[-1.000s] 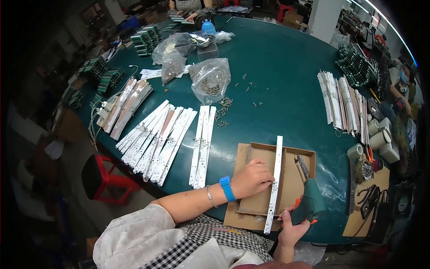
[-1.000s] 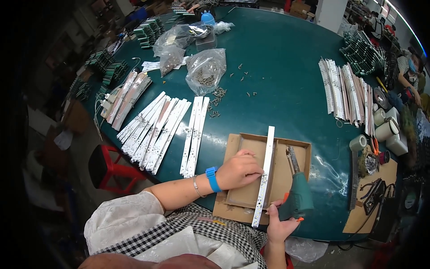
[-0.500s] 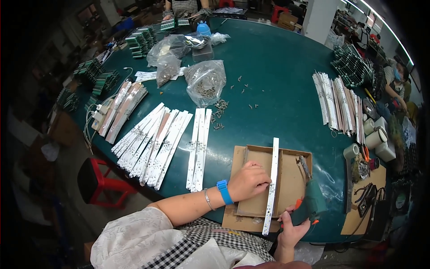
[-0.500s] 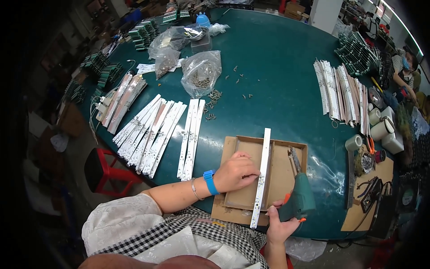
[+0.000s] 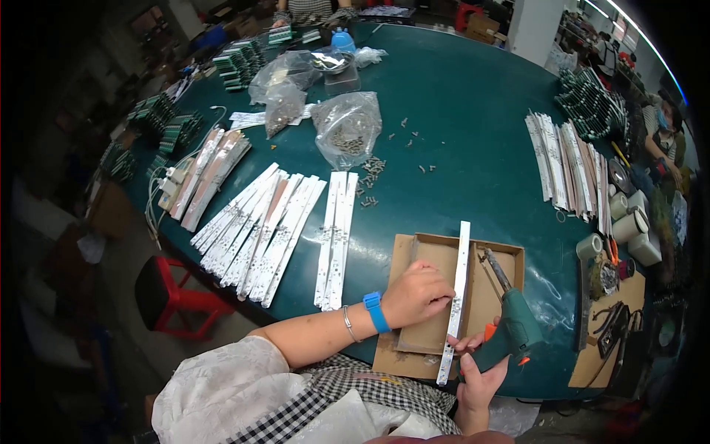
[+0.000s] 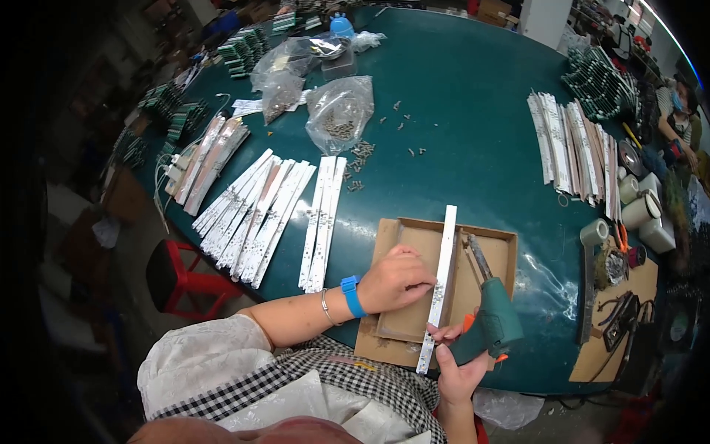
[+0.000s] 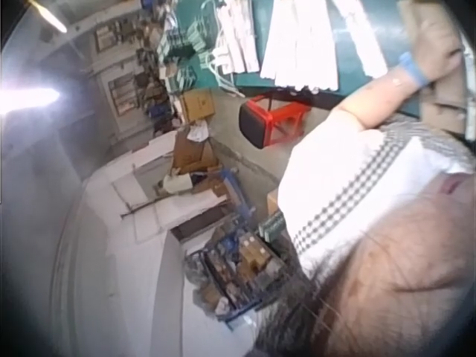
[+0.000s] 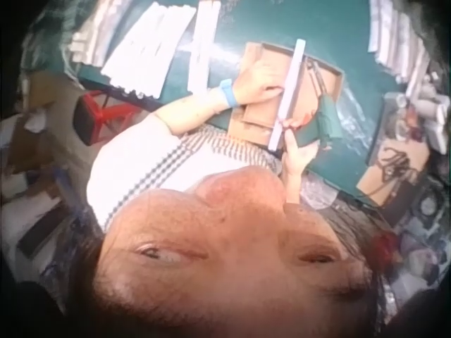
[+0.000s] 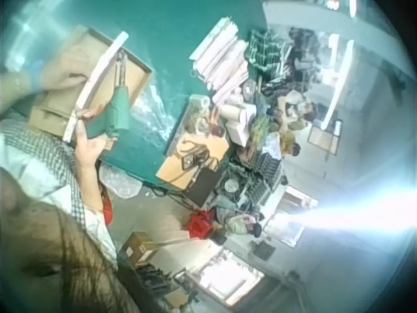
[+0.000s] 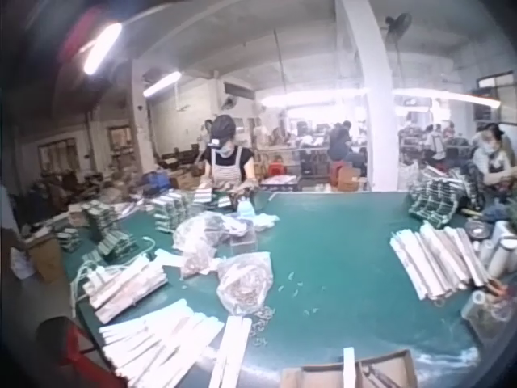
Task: The person places LED strips one by one onto a cardboard jig, attaches components onto each strip using a handheld soldering tool, and sets the finished strips aside on the table.
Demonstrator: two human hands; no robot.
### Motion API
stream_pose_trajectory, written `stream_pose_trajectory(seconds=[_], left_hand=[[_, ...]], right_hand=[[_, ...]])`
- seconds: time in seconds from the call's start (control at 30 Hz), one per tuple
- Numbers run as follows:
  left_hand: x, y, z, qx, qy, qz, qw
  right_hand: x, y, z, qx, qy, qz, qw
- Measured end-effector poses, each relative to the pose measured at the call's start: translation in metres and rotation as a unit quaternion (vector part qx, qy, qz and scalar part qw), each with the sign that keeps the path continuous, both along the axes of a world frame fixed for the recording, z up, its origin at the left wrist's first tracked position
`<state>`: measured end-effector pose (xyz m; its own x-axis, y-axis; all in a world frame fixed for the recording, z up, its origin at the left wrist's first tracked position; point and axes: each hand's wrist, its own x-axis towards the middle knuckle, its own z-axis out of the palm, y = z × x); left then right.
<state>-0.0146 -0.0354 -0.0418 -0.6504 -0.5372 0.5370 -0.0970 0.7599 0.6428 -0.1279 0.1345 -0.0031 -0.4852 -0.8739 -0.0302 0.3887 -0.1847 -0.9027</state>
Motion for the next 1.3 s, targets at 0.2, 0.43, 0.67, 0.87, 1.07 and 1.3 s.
stream_pose_trajectory(seconds=[0.2,0.43,0.67,0.87,1.07,1.3], left_hand=[[-0.0042,0.0008,-0.0024,-0.016,0.013,-0.021,1.000],[-0.0001,0.0015,-0.0048,-0.019,0.010,-0.012,1.000],[-0.0010,0.0037,-0.0038,-0.030,0.001,-0.004,1.000],[-0.0027,0.0010,-0.0046,-0.045,0.004,-0.005,0.999],[-0.0013,-0.0011,-0.0036,-0.039,0.000,0.000,0.999],[-0.0019,0.0000,-0.0046,-0.027,0.023,-0.005,0.999]], right_hand=[[0.0027,0.0033,-0.0025,0.010,0.034,-0.029,0.999],[0.0059,0.0012,-0.0044,0.001,0.038,-0.034,0.999],[0.0061,0.0055,-0.0067,-0.001,0.037,-0.042,0.998],[0.0045,0.0039,-0.0074,0.007,0.036,-0.052,0.998],[0.0038,0.0017,-0.0078,-0.001,0.031,-0.045,0.999],[0.0043,0.0064,-0.0111,0.006,0.029,-0.060,0.998]])
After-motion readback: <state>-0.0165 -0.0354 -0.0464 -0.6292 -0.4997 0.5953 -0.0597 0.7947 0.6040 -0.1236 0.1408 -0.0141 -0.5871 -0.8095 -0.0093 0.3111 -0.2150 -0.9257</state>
